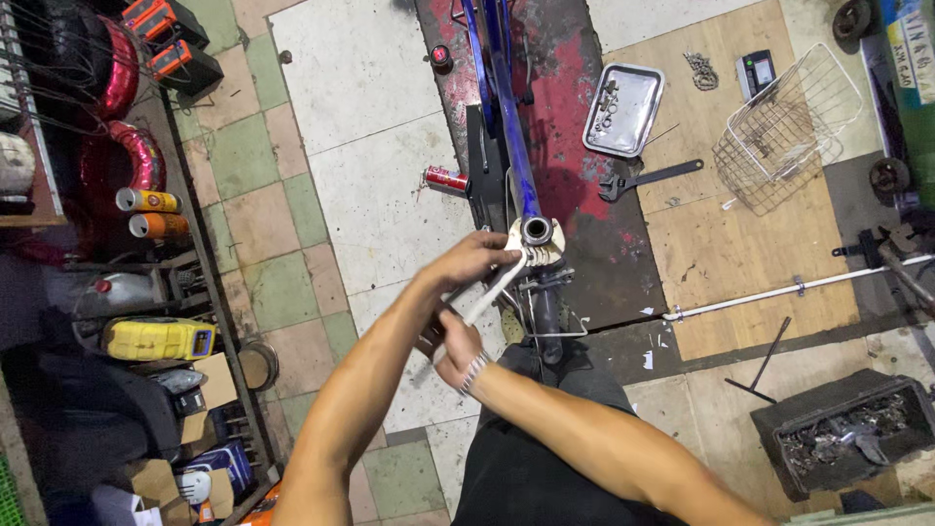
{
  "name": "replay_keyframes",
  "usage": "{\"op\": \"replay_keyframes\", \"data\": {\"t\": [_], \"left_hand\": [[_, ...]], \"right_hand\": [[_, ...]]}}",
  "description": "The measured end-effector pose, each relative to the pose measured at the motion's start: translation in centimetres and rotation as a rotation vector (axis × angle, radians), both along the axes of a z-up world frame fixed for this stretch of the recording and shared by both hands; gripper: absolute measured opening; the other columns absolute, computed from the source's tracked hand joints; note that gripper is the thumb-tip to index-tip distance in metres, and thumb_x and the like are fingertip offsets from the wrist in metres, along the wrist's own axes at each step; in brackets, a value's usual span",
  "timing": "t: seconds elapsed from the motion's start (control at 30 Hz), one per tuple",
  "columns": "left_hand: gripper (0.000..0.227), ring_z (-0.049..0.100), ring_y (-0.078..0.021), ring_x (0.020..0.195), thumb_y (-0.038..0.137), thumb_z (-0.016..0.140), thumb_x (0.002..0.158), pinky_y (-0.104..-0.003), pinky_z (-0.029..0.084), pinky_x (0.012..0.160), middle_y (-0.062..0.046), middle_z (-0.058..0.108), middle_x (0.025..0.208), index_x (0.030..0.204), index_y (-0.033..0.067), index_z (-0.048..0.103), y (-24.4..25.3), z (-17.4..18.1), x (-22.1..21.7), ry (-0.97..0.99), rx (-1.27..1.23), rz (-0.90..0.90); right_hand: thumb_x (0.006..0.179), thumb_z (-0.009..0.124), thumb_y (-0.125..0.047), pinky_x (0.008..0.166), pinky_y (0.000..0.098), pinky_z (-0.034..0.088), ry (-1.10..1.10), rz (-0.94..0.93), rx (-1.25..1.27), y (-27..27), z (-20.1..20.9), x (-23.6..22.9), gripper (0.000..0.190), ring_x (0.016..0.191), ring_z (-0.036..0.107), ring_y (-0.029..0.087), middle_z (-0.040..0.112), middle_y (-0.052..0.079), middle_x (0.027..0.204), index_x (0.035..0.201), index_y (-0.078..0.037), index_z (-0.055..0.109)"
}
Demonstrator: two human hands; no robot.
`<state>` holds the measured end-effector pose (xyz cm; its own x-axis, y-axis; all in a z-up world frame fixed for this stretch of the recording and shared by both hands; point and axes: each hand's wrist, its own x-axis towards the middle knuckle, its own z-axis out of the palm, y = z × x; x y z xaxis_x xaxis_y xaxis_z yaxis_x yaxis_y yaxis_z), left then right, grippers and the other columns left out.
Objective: The person uses a large wrench to tighten a component on the bicycle frame. They then retrieve a blue cloth and wipe the bicycle frame and front wheel area while sitting on the floor.
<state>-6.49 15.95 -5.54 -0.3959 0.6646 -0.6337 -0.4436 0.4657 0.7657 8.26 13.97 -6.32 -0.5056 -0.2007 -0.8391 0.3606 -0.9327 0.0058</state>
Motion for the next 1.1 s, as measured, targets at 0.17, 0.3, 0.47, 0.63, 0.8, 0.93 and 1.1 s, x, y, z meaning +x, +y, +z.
{"op": "replay_keyframes", "data": {"t": [0.17, 0.3, 0.47, 0.63, 0.8, 0.93, 1.1], "left_hand": [[0.032, 0.068, -0.0129, 0.069, 0.026, 0.071, 0.094, -0.033, 0.057, 0.061, -0.007, 0.074, 0.091, 0.110, -0.0014, 0.073, 2.4, -1.1, 6.4, -0.078, 0.079, 0.389], [0.031, 0.067, -0.0132, 0.080, 0.027, 0.070, 0.096, -0.030, 0.055, 0.072, -0.005, 0.074, 0.095, 0.114, 0.0020, 0.070, 8.7, -0.6, 11.7, 0.011, 0.066, 0.843], [0.031, 0.063, -0.0155, 0.083, 0.025, 0.061, 0.102, -0.033, 0.050, 0.073, -0.004, 0.070, 0.094, 0.126, 0.0041, 0.059, 17.3, 0.6, 13.2, -0.174, 0.129, 1.269], [0.024, 0.066, -0.0229, 0.068, 0.022, 0.059, 0.101, -0.036, 0.055, 0.060, -0.010, 0.067, 0.087, 0.117, 0.0041, 0.056, 15.0, 0.7, 12.4, -0.348, 0.264, 1.234], [0.023, 0.067, -0.0125, 0.069, 0.021, 0.063, 0.100, -0.030, 0.057, 0.059, -0.005, 0.072, 0.089, 0.114, 0.0035, 0.067, 7.7, 0.5, 10.4, -0.249, 0.148, 0.785], [0.026, 0.056, -0.0127, 0.055, 0.027, 0.069, 0.095, -0.028, 0.041, 0.046, -0.004, 0.067, 0.074, 0.108, 0.0041, 0.072, 3.3, 0.3, 6.0, -0.128, -0.061, 0.378], [0.025, 0.058, -0.0085, 0.057, 0.026, 0.072, 0.091, -0.025, 0.042, 0.048, 0.000, 0.071, 0.077, 0.109, 0.0086, 0.073, 0.9, 1.0, 0.2, -0.177, -0.101, 0.060]], "right_hand": [[0.099, 0.064, -0.022, 0.059, 0.0330, 0.044, 0.141, 0.348, -0.038, 10.7, 5.9, 6.9, 0.024, 0.056, 0.048, 0.015, 0.049, 0.002, 0.068, 0.082, -0.006, 0.058], [0.108, 0.062, -0.028, 0.061, 0.0345, 0.043, 0.233, 0.801, -0.464, 26.5, 5.1, 7.8, 0.034, 0.056, 0.041, 0.013, 0.039, -0.003, 0.066, 0.080, -0.013, 0.050], [0.105, 0.070, -0.026, 0.047, 0.0287, 0.040, 0.226, 1.334, -0.454, 41.6, -1.8, 0.2, 0.029, 0.052, 0.044, 0.010, 0.044, -0.003, 0.066, 0.091, -0.006, 0.053], [0.093, 0.062, -0.036, 0.066, 0.0439, 0.068, 0.327, 1.564, 0.085, 39.8, 0.6, 0.3, 0.047, 0.070, 0.080, 0.029, 0.071, 0.015, 0.083, 0.121, 0.001, 0.070], [0.104, 0.057, -0.033, 0.092, 0.0470, 0.060, 0.470, 1.005, -0.060, 25.4, 3.0, 7.7, 0.048, 0.104, 0.075, 0.035, 0.072, 0.023, 0.111, 0.130, 0.007, 0.055], [0.098, 0.060, -0.022, 0.102, 0.0449, 0.059, 0.275, 0.519, 0.036, 12.2, 2.2, 7.9, 0.045, 0.114, 0.071, 0.029, 0.067, 0.017, 0.124, 0.137, -0.002, 0.050], [0.094, 0.059, -0.012, 0.092, 0.0371, 0.060, 0.207, 0.097, -0.001, 0.6, -2.6, 2.5, 0.037, 0.106, 0.071, 0.020, 0.069, 0.007, 0.118, 0.131, -0.011, 0.052]]}}
